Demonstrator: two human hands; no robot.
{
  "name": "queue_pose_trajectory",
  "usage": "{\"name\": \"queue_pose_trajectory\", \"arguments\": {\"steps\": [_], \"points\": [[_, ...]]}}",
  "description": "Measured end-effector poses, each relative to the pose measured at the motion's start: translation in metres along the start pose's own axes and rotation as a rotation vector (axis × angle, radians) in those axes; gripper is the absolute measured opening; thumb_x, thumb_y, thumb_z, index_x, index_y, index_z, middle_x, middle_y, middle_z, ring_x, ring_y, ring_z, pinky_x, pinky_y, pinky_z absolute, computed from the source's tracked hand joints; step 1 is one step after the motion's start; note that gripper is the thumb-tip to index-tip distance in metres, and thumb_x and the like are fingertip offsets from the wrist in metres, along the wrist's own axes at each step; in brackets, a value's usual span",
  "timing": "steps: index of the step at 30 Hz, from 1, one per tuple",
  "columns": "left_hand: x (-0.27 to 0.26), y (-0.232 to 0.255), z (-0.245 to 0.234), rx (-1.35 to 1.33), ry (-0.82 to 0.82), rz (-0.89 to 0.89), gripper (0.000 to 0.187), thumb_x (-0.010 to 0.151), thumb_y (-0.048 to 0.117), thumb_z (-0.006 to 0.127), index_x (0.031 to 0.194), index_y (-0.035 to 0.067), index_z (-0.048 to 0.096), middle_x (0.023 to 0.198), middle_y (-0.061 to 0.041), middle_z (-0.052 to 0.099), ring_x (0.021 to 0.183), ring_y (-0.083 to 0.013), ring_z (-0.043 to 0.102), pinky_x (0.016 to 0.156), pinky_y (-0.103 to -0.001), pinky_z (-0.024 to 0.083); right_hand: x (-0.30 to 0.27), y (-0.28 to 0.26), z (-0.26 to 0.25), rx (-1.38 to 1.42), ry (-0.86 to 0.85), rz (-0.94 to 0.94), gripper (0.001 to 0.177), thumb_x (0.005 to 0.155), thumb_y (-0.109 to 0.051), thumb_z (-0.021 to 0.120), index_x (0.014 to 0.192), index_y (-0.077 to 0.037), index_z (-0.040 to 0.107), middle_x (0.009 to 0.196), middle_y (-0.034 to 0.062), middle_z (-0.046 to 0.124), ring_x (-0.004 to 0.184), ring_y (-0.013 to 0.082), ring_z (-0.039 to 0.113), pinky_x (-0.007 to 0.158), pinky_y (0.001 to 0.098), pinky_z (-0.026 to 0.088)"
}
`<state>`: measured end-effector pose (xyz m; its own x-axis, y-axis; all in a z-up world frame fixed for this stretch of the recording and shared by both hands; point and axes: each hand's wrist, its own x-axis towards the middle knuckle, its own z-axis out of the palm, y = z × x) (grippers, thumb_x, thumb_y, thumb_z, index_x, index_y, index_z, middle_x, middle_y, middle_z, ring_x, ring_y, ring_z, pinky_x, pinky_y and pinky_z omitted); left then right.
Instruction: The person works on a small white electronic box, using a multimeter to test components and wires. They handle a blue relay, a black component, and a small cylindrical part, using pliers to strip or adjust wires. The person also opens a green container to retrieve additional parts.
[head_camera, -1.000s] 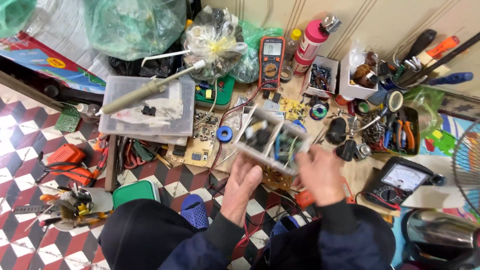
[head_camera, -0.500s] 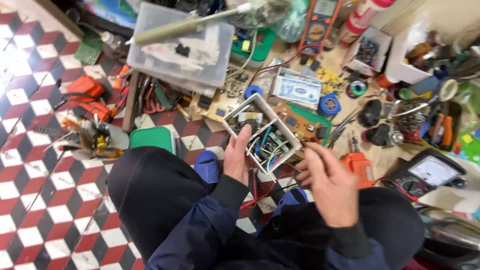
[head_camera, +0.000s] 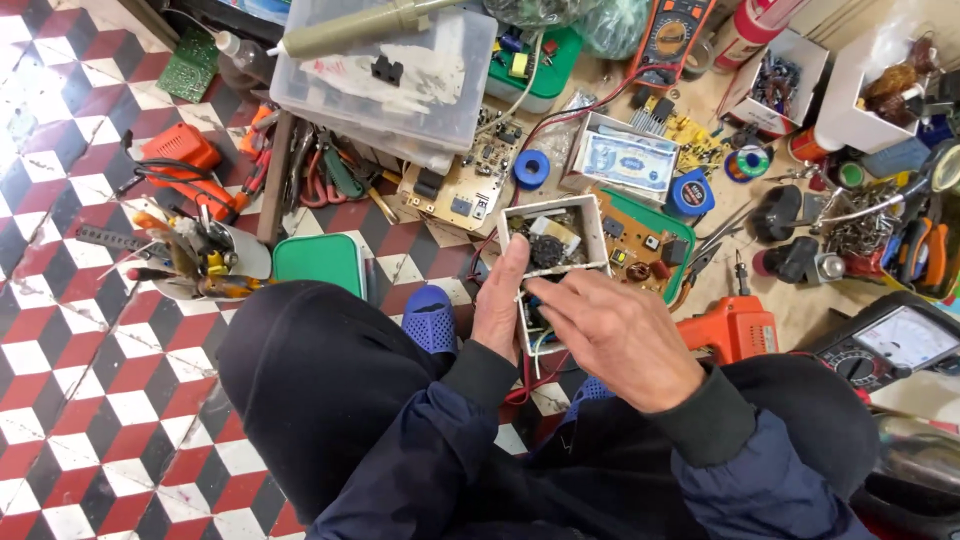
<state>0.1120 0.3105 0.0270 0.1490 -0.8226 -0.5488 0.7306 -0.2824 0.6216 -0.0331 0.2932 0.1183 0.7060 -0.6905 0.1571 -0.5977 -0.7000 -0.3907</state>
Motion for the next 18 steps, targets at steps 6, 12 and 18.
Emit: {"name": "queue_pose_trajectory", "arguments": {"steps": [6,12,18], "points": [[-0.017,0.009,0.016,0.093,-0.012,-0.033,0.124,0.086,0.069,0.079,0.177,0.003,0.025,0.179,-0.033,0.017,0.166,-0.0525,0.017,0.134,-0.068,0.018,0.001,0.009,-0.002,0.055,-0.085,0.025,0.020,0.105,-0.011,0.071,0.122,-0.013,0.082,0.089,0.0030,0.073,0.076,0.0196,0.074,0.057,0.0324,0.060],[-0.011,0.005,0.009,0.155,-0.082,-0.011,0.112,0.093,0.071,0.072,0.175,0.004,0.034,0.180,-0.033,0.018,0.167,-0.0536,0.008,0.134,-0.068,0.008,-0.008,0.013,-0.024,0.049,-0.144,-0.007,0.020,0.104,-0.006,0.071,0.119,-0.011,0.081,0.093,0.0055,0.077,0.084,0.0204,0.076,0.068,0.0321,0.062],[0.011,-0.020,0.001,0.131,-0.038,-0.076,0.100,0.092,0.060,0.081,0.169,0.007,0.046,0.167,-0.030,0.038,0.153,-0.0429,0.035,0.127,-0.063,0.031,-0.014,0.021,-0.026,-0.157,-0.316,-0.154,0.012,0.102,-0.012,0.073,0.114,-0.014,0.075,0.097,0.0039,0.071,0.094,0.0231,0.073,0.078,0.0398,0.062]]}}
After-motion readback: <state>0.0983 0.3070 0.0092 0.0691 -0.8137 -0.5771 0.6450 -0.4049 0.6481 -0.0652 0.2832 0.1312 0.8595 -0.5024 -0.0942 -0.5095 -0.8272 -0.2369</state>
